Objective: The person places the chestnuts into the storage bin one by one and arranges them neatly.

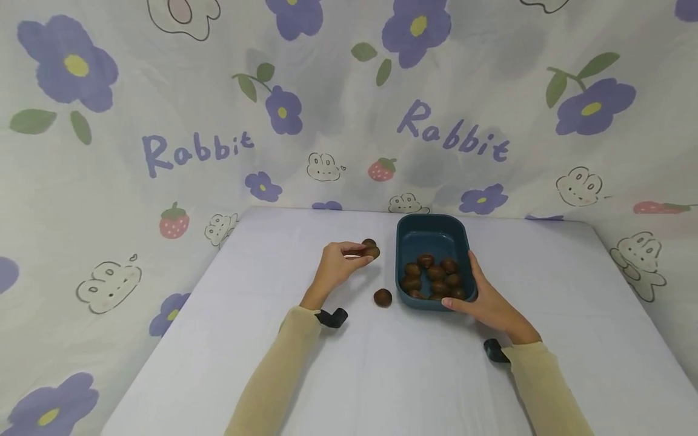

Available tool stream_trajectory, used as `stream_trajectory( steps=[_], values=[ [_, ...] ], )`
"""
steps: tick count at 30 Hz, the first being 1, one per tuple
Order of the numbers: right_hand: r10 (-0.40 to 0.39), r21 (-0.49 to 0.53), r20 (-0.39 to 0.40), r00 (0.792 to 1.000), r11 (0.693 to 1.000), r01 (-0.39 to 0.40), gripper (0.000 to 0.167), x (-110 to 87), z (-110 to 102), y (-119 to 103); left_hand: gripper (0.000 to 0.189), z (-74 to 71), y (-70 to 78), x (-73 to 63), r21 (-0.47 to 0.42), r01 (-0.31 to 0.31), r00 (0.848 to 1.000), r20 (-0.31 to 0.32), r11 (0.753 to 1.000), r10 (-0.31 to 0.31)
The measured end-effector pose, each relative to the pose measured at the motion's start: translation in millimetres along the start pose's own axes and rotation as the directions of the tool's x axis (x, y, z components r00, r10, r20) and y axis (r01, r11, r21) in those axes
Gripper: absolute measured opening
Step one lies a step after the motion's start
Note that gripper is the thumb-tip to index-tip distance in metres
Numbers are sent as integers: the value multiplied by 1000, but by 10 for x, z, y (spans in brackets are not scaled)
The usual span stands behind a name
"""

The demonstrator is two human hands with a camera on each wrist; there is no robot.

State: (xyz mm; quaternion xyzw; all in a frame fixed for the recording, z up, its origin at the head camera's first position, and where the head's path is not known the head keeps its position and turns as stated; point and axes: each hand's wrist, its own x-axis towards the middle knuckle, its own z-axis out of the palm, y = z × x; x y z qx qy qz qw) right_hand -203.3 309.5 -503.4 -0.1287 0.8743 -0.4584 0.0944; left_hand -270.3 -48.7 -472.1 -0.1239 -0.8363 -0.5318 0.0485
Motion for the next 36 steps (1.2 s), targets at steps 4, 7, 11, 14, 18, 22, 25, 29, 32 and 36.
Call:
stream_trajectory(
  steps=[4,7,11,14,18,22,25,29,32,36],
  values=[
    [-9,1,-4,1000,1000,9,123,17,-17,11,32,30,50,8,-7,4,1000,-4,1000,-4],
    [-7,-5,-4,1000,1000,7,123,24,-33,12,33,53,95,22,-8,13,1000,13,1000,-13],
    [0,-13,-1,1000,1000,0,122,30,-47,16,34,75,178,62,-24,16,999,40,1000,-15],
    [1,-10,-2,1000,1000,-1,122,34,-52,20,34,91,250,107,-38,5,999,48,999,-3],
    [16,-11,1,1000,1000,-16,123,33,-47,20,34,129,324,176,-47,-4,998,61,999,6],
    [38,-18,6,999,999,-38,124,20,-33,15,33,183,359,234,-19,-7,997,78,1000,8],
    [41,-22,8,999,999,-41,124,8,-27,6,32,223,383,273,2,-12,996,84,1000,12],
    [40,-23,6,999,999,-40,125,-4,-22,-7,32,270,437,331,9,-9,995,97,1000,8],
    [33,-14,2,999,999,-33,124,-8,-18,-13,33,311,477,376,27,-23,994,112,999,19],
    [23,-3,-2,1000,1000,-23,124,-18,-12,-27,31,367,511,422,88,-69,990,130,994,57]
  ],
)
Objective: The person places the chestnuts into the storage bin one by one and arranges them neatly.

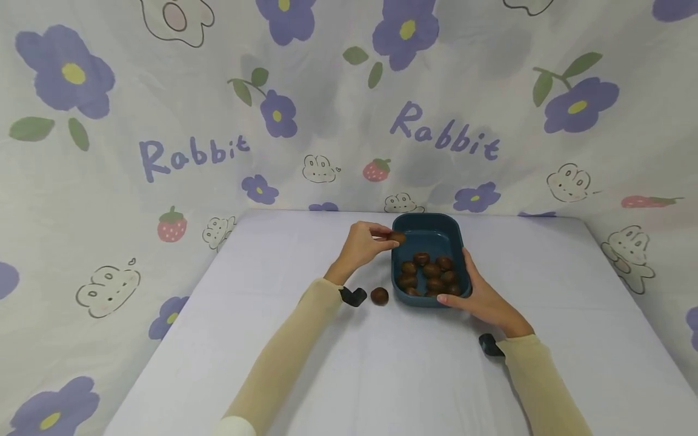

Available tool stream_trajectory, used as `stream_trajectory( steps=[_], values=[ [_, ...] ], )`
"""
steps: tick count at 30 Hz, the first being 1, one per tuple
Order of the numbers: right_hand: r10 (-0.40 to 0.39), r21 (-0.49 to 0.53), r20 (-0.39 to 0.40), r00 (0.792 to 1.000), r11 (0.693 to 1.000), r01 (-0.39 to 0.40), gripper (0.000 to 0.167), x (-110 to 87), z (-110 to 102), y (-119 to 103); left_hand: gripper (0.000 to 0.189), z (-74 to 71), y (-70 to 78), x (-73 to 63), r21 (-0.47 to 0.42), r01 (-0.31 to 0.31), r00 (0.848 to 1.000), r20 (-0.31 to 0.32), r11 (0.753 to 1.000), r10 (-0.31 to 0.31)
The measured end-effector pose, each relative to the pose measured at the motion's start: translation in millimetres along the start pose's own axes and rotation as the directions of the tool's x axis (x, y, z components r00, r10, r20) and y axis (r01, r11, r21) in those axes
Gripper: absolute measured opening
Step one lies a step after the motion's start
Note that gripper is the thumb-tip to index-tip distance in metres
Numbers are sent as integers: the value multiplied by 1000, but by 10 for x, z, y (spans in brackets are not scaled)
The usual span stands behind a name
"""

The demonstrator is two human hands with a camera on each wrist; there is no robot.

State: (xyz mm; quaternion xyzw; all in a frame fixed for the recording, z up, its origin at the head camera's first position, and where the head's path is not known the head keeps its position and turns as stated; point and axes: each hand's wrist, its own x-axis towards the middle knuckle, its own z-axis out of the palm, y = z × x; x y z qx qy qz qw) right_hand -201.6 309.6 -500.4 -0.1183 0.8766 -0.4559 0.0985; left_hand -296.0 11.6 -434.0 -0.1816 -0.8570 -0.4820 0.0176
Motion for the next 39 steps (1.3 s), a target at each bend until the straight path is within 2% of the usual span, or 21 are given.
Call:
stream_trajectory(
  steps=[4,12,15,17,19,21,26,30,34,39],
  values=[
    [4,2,1,1000,1000,-4,125,-7,-2,-12,30,57,6,43,57,-25,999,28,998,24],
    [-7,21,4,1000,1000,7,124,-1,18,13,32,137,-35,84,168,-48,994,109,985,30],
    [-7,19,5,1000,1000,7,124,0,22,21,33,162,-24,124,222,-79,987,154,972,45],
    [-5,13,2,1000,1000,5,124,4,19,29,33,190,-17,158,275,-111,980,188,955,60],
    [0,9,-2,1000,1000,0,123,10,15,31,34,223,-12,189,343,-151,973,217,927,78],
    [7,2,-3,1000,1000,-7,123,19,13,35,34,251,-6,203,421,-188,967,240,887,91],
    [11,-14,5,1000,1000,-11,124,22,17,23,33,309,15,192,609,-254,955,283,751,94],
    [25,-30,6,1000,999,-25,125,18,20,23,31,343,25,183,690,-292,948,303,663,101],
    [31,-41,2,1000,999,-31,125,13,15,22,23,374,20,191,721,-319,942,315,616,119],
    [21,-38,-1,1000,999,-21,125,14,12,25,17,408,16,211,729,-329,940,316,601,131]
  ],
)
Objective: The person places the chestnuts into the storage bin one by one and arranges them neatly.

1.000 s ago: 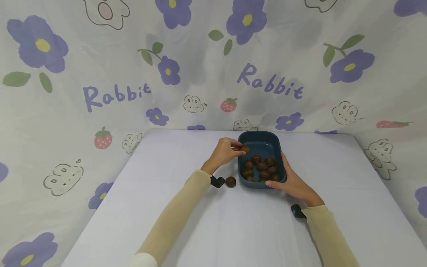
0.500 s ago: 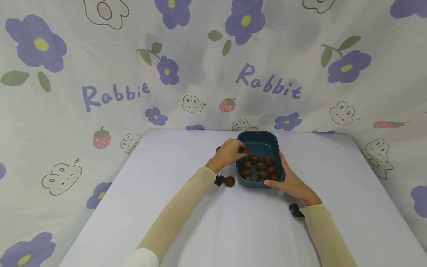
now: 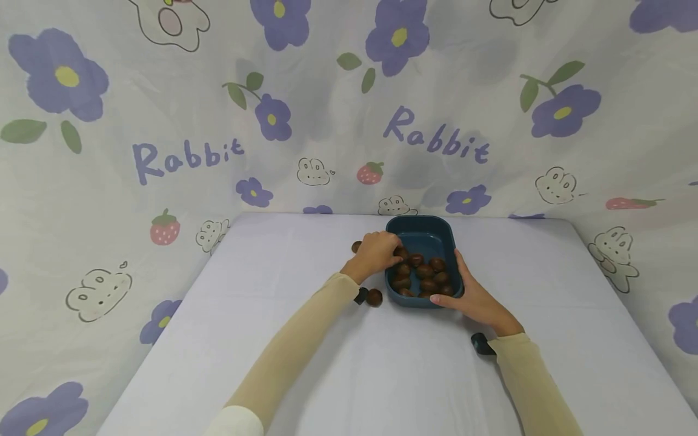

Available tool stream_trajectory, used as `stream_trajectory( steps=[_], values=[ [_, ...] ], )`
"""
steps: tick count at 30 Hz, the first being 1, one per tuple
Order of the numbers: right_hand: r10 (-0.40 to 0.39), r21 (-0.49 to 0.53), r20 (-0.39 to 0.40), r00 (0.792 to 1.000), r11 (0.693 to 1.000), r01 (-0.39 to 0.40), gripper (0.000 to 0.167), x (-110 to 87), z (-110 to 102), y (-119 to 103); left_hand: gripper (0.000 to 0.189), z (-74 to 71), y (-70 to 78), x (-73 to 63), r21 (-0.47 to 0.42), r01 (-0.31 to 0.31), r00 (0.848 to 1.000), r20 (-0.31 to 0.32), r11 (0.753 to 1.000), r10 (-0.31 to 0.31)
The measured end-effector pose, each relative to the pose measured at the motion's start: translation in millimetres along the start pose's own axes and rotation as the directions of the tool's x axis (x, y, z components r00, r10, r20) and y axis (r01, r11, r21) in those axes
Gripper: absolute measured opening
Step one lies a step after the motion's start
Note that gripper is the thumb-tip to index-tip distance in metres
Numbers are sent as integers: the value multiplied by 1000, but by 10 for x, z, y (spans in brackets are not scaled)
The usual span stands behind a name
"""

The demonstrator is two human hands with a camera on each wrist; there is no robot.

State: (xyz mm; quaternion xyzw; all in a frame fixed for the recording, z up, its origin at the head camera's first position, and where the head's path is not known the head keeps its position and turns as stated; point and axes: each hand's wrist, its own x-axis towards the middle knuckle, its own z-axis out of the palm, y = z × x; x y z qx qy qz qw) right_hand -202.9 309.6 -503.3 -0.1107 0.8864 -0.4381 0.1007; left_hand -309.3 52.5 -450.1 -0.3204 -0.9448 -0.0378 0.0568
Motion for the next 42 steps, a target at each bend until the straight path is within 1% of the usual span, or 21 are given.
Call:
stream_trajectory(
  steps=[8,13,18,22,26,31,35,38,40,42],
  values=[
    [-5,12,11,1000,1000,5,125,0,17,-5,19,22,29,21,3,23,1000,21,1000,-23],
    [6,6,15,1000,1000,-6,124,1,14,-28,20,15,42,45,23,24,999,29,999,-25],
    [7,-2,15,1000,1000,-7,124,4,11,-29,20,21,53,69,31,16,999,51,999,-18],
    [7,3,14,1000,1000,-7,124,1,16,-32,20,22,62,73,-39,37,995,94,999,-33],
    [10,1,17,1000,1000,-10,123,-2,22,-33,21,21,68,64,-107,67,991,124,992,-54],
    [10,-1,13,1000,1000,-10,123,-3,3,-30,25,26,69,70,-132,66,992,119,989,-50],
    [9,4,12,1000,1000,-9,123,5,-4,-13,24,29,67,63,-136,60,993,111,989,-44],
    [11,8,12,1000,1000,-11,123,11,2,3,25,32,50,52,-101,30,996,84,994,-22],
    [9,7,11,1000,1000,-9,123,7,1,6,27,20,32,37,-73,2,999,53,997,2],
    [7,2,10,1000,1000,-7,123,-4,-8,2,29,-13,10,8,-96,-12,1000,18,995,13]
  ],
)
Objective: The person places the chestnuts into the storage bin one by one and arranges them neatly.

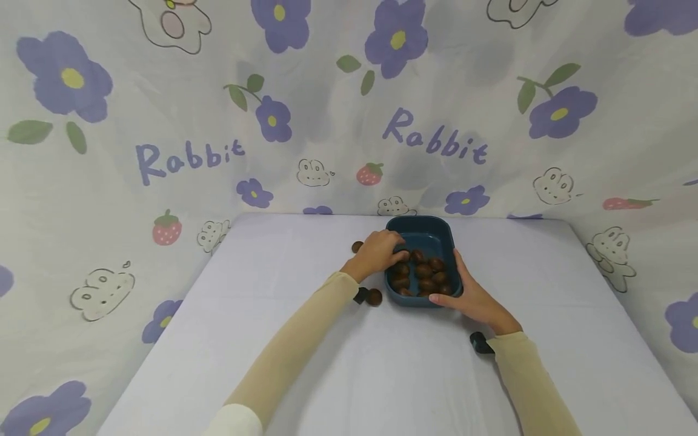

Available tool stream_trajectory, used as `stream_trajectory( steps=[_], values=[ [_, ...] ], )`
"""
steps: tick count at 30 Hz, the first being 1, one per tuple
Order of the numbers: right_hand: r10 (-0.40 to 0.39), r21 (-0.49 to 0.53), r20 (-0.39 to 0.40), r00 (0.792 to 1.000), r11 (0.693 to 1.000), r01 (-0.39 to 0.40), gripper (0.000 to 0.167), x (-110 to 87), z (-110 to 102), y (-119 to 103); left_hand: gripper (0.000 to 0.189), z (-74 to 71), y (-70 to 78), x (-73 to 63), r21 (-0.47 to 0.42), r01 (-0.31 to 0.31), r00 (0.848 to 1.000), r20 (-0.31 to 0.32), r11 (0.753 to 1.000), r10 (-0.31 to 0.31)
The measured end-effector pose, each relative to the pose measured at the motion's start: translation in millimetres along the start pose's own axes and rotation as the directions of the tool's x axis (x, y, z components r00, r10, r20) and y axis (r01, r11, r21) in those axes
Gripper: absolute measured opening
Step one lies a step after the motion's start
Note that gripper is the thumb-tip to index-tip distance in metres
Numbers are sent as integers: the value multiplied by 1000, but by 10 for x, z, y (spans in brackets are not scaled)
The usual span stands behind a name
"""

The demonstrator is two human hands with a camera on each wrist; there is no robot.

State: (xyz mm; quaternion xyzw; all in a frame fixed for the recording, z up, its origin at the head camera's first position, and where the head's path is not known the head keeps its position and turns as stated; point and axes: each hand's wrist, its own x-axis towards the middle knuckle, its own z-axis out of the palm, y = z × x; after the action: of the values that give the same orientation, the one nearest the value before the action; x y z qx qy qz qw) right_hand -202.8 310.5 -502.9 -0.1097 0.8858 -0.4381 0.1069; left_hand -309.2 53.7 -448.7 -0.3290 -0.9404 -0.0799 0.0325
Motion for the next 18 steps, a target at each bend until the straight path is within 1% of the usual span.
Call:
stream_trajectory(
  steps=[1,3,5,8,11,15,18],
  values=[
    [-1,-3,0,1000,1000,1,123,-6,-3,-6,32,-17,-16,-25,-29,-1,1000,-11,1000,0],
    [-7,-8,0,1000,1000,7,123,-11,-8,-17,38,-65,-46,-90,-134,7,999,-39,991,-12],
    [-8,-16,-3,1000,1000,8,123,-12,-12,-22,40,-109,-80,-170,-259,27,997,-60,966,-44],
    [-10,-21,-6,1000,1000,10,124,-9,-13,-21,40,-148,-144,-291,-388,52,991,-91,920,-95],
    [-10,-20,-8,1000,1000,9,124,-6,-9,-16,38,-168,-221,-408,-477,68,983,-120,876,-142],
    [-11,-11,-5,1000,1000,11,124,-3,-1,-18,33,-194,-323,-560,-565,58,969,-166,823,-183],
    [-6,-7,-6,1000,1000,6,125,-10,0,-24,31,-211,-379,-670,-604,45,958,-198,796,-205]
  ],
)
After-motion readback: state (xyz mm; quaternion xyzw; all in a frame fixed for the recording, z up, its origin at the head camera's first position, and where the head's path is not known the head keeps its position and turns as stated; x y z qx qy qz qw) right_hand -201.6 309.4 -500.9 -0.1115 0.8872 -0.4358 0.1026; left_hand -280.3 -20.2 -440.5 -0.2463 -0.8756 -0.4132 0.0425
